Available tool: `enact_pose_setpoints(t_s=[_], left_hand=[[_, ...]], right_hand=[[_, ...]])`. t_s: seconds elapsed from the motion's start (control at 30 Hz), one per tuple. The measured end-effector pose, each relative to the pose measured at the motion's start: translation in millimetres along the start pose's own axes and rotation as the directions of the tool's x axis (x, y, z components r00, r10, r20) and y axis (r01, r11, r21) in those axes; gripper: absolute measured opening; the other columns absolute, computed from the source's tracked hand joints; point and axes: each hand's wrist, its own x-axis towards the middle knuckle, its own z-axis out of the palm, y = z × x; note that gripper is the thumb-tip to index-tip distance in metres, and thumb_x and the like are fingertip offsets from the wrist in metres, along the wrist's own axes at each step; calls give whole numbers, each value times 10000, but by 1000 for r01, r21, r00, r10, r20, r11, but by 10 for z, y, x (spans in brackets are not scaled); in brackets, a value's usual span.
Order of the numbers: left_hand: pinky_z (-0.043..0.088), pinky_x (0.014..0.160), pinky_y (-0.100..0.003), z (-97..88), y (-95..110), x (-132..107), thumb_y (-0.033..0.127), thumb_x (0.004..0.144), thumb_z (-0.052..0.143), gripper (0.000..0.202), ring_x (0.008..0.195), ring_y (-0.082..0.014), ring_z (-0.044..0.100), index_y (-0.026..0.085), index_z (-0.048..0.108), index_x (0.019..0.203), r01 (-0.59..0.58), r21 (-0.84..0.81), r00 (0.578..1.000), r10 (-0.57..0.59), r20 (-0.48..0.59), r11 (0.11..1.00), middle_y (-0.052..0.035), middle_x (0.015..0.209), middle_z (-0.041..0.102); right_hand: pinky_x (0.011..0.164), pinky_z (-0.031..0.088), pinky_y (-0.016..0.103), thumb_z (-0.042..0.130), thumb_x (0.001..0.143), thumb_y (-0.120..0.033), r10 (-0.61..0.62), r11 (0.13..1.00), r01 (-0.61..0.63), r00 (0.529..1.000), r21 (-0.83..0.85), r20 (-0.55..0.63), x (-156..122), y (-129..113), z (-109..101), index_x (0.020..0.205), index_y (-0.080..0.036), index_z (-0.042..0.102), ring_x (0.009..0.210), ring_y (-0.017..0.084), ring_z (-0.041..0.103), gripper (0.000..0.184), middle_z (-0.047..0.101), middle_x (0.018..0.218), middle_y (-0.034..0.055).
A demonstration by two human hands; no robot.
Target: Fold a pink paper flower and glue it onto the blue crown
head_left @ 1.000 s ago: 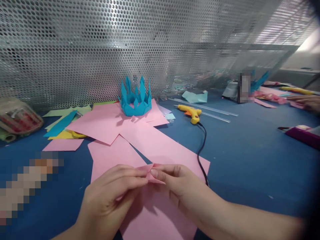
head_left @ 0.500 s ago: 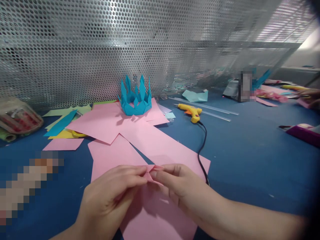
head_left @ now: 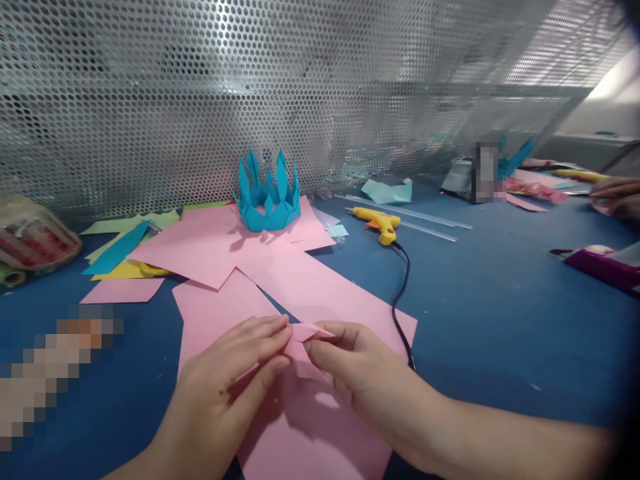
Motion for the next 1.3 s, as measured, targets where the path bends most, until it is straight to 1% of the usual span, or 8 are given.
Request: enact_pose_setpoints(t_s=[0.23, 0.33, 0.43, 0.57, 0.7, 0.77, 1.07, 1.3], left_hand=[[591, 855, -240, 19, -4, -15, 286, 746, 801, 313, 917, -190, 770, 323, 770, 1055, 86, -158, 996, -88, -7, 984, 17, 1047, 791], [592, 848, -218, 25, -30, -48, 275, 691, 842, 412, 911, -181, 771, 375, 756, 1081, 147, -206, 989, -145, 23, 967, 47, 1031, 796], [613, 819, -225, 5, -45, -62, 177, 749, 748, 353, 884, -179, 775, 375, 770, 1040, 262, -247, 963, -236, 131, 933, 52, 998, 802], [636, 775, -242, -15, 7, -18, 221, 806, 715, 234, 871, -204, 777, 321, 792, 1002, 416, -412, 907, -336, 256, 810, 4, 991, 805], [640, 720, -236, -10, 69, 45, 330, 836, 721, 184, 821, -199, 777, 316, 795, 1005, 597, -561, 802, -427, 417, 573, -2, 935, 812], [644, 728, -263, -8, 71, 56, 364, 845, 716, 196, 822, -209, 775, 300, 794, 1013, 639, -577, 769, -436, 467, 509, -13, 931, 811], [636, 730, -248, -38, 96, 37, 389, 886, 675, 213, 778, -180, 757, 310, 782, 1053, 614, -576, 789, -422, 446, 540, -13, 908, 807], [591, 692, -167, -4, 181, 69, 362, 859, 708, 157, 764, -135, 736, 337, 797, 987, 619, -661, 781, -420, 462, 424, 18, 868, 803]], right_hand=[[526, 286, 224, 580, 640, -215, -25, 999, 26, 999, -25, 24, 8, -8, 11, 635, -194, 504, 511, 64, 382, 79, 477, 519, -76], [479, 270, 203, 621, 648, -226, -47, 999, 47, 999, 1, 0, 5, 11, 17, 758, -224, 459, 445, 54, 376, 196, 492, 488, -116], [467, 321, 184, 684, 688, -270, -122, 992, 122, 992, 16, 28, -1, 37, 21, 822, -244, 400, 447, 58, 443, 316, 529, 533, -128], [441, 337, 170, 769, 728, -379, -183, 983, 183, 980, -3, 79, -15, 46, 25, 862, -240, 403, 442, 51, 430, 414, 492, 539, -134], [449, 360, 166, 833, 699, -499, -222, 975, 220, 973, 34, 61, -25, 40, 41, 900, -226, 445, 461, 47, 444, 514, 473, 556, -130], [437, 347, 164, 809, 722, -549, -247, 969, 244, 966, 47, 69, -27, 47, 51, 909, -224, 466, 463, 49, 449, 509, 467, 556, -124], [479, 371, 183, 741, 777, -601, -250, 967, 254, 964, -33, 93, -34, 57, 60, 911, -208, 509, 489, 71, 491, 475, 489, 532, -92], [516, 419, 185, 760, 814, -437, -360, 933, 360, 929, 10, 87, -73, 51, 63, 963, -231, 501, 534, 70, 538, 363, 495, 629, -92]])
